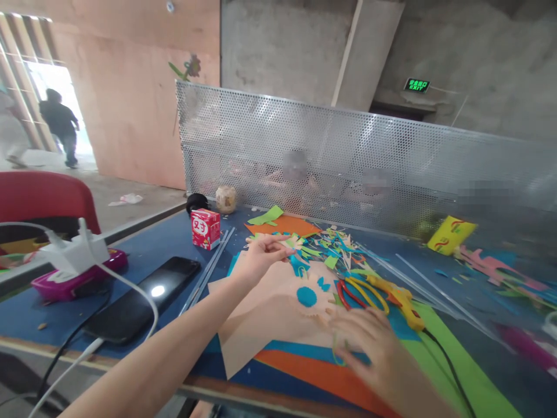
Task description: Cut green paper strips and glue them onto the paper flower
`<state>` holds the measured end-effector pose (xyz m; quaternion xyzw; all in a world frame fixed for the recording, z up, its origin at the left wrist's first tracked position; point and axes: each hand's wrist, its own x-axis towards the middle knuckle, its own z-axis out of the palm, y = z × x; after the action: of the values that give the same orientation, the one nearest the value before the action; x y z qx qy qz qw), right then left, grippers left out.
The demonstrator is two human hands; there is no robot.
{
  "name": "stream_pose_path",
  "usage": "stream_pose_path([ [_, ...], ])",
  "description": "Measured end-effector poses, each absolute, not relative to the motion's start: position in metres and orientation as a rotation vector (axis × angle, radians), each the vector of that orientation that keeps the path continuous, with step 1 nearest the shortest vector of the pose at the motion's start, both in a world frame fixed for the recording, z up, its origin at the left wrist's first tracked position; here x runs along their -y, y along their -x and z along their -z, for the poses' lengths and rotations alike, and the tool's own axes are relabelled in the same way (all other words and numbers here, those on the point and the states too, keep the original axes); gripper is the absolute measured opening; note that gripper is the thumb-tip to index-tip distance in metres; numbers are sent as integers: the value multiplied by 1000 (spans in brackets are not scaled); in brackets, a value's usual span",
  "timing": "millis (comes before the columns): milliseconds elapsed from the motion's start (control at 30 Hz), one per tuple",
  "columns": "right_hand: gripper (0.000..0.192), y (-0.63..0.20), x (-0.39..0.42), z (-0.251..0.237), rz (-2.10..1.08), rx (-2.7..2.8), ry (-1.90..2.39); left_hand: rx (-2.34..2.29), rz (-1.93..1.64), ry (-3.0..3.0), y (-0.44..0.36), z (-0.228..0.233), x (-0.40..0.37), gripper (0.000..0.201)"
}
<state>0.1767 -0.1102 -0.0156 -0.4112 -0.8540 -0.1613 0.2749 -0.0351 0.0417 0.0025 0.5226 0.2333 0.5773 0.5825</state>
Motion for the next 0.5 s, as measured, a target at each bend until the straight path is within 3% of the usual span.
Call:
stream_pose_path([
  [167,27,-185,142,28,754,2352,1001,-480,-1602,-1065,53,-25,-52,42],
  [367,20,-182,108,8,432,2349,1179,-428,-1867,-868,75,-36,-61,29],
  [500,27,-179,109,10,418,2365,1192,-407,-1964,-788,88,-38,-67,12],
])
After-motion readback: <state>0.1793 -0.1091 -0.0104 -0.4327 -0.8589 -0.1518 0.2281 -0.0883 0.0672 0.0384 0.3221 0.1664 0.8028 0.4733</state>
